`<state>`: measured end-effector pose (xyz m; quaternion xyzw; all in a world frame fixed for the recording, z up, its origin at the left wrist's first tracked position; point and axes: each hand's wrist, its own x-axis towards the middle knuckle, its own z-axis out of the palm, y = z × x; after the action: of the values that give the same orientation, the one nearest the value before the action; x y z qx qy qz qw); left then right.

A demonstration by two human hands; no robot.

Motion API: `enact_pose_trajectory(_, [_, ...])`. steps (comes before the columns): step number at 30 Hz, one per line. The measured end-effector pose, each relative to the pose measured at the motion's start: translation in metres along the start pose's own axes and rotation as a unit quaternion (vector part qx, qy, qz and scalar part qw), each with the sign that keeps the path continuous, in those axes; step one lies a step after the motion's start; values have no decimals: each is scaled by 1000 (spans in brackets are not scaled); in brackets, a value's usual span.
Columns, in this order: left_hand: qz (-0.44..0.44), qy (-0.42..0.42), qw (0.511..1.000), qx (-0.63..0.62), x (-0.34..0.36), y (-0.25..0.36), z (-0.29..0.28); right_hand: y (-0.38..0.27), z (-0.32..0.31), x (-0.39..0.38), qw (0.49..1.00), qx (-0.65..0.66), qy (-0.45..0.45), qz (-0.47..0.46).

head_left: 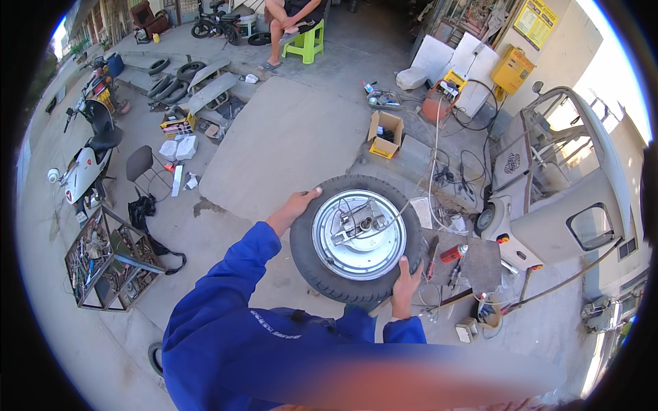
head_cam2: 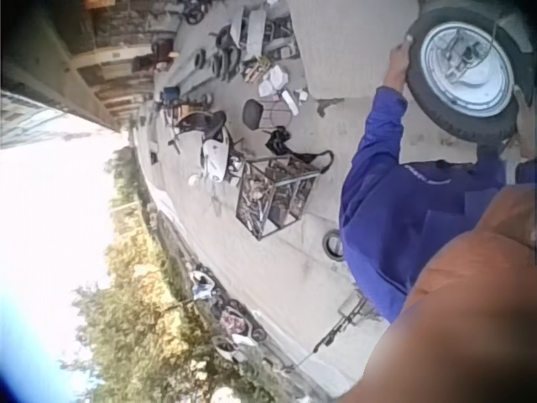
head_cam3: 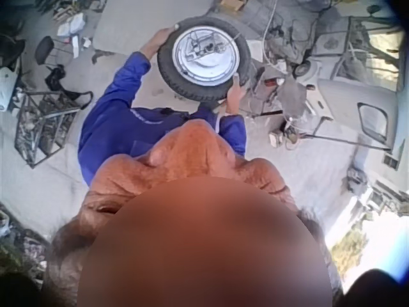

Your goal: The person holds a small tire mounted on a balancing machine and repeatedly rotates it by hand. The person adjusts the tire's position on the machine and continues rotating it to check balance.

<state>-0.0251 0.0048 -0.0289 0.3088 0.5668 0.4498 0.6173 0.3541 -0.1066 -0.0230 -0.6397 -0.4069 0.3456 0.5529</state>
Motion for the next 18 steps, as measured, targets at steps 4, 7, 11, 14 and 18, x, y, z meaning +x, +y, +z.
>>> enact_pose_trajectory(4, [18,154,985,-76,-65,-46,14,-11,-7,96,981,29,-190,17])
enact_pose_trajectory(7, [-1,245,963,-110,-135,-71,53,-39,21,166,944,-11,-327,41])
enact_pose_trajectory(11, [-52,199,962,-178,-155,-115,69,-19,55,243,913,-93,-395,40])
enact_pose_trajectory(14, [-83,212,943,-242,-164,-84,72,-21,60,229,928,-61,-368,17])
enact_pose_trajectory(18, [-29,290,932,-217,-121,-92,59,-56,40,177,941,9,-324,94])
